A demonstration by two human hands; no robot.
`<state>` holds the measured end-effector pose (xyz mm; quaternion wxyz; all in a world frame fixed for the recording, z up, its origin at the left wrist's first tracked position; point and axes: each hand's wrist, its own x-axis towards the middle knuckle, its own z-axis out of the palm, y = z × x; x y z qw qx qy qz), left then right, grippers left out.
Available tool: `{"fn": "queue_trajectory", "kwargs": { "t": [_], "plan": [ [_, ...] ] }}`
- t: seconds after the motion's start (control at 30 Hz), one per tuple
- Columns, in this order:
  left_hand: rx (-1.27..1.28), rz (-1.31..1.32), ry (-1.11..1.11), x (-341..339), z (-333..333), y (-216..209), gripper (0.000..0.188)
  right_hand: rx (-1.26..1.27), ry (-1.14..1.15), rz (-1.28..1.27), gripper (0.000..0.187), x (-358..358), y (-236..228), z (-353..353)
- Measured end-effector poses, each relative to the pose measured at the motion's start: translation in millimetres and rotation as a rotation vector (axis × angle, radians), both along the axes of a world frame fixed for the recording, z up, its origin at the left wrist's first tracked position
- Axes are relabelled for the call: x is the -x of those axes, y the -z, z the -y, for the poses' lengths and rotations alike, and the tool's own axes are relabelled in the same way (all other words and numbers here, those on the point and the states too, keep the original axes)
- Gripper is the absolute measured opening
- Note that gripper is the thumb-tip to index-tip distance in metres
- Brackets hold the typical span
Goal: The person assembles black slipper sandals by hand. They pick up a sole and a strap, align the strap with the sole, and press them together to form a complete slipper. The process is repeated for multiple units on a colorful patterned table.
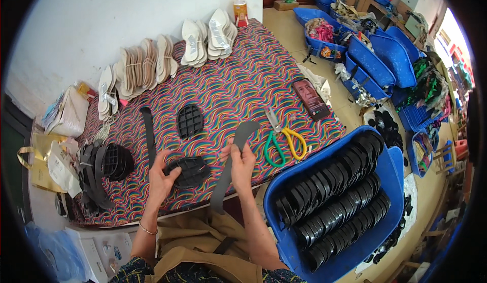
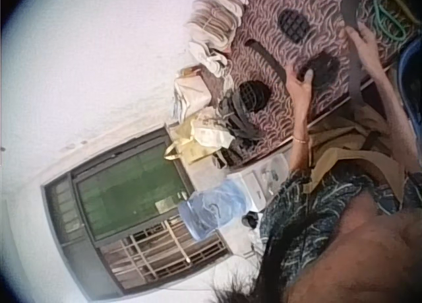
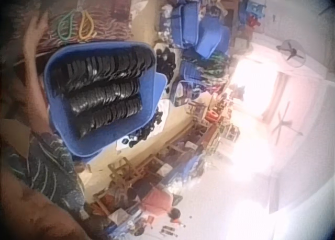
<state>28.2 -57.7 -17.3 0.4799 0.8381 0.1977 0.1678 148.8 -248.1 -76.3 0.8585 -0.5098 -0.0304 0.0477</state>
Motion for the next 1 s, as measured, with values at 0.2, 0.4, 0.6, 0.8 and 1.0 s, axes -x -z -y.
{"fn": "queue_trajectory", "kwargs": {
  "t": [0.2, 0.4, 0.6, 0.8, 1.0],
  "plan": [
    [-0.165, -0.268, 0.166, 28, -12, -6, 0.040, -0.236, -0.062, -0.168, 0.015, 1, 0, 17],
    [0.436, -0.219, 0.292, 43, 4, 0, 0.041, -0.069, -0.102, -0.126, 0.020, 65, -34, 55],
    [0.884, -0.304, 0.477, 40, 8, 9, 0.077, 0.215, -0.098, -0.156, 0.025, 110, -52, 77],
    [1.067, -0.168, 0.478, 46, 7, 28, 0.081, 0.436, -0.109, -0.119, 0.020, 120, -51, 59],
    [1.121, -0.020, 0.501, 46, 3, 10, 0.081, 0.617, -0.229, -0.107, 0.021, 109, -57, 20]
  ]
}}
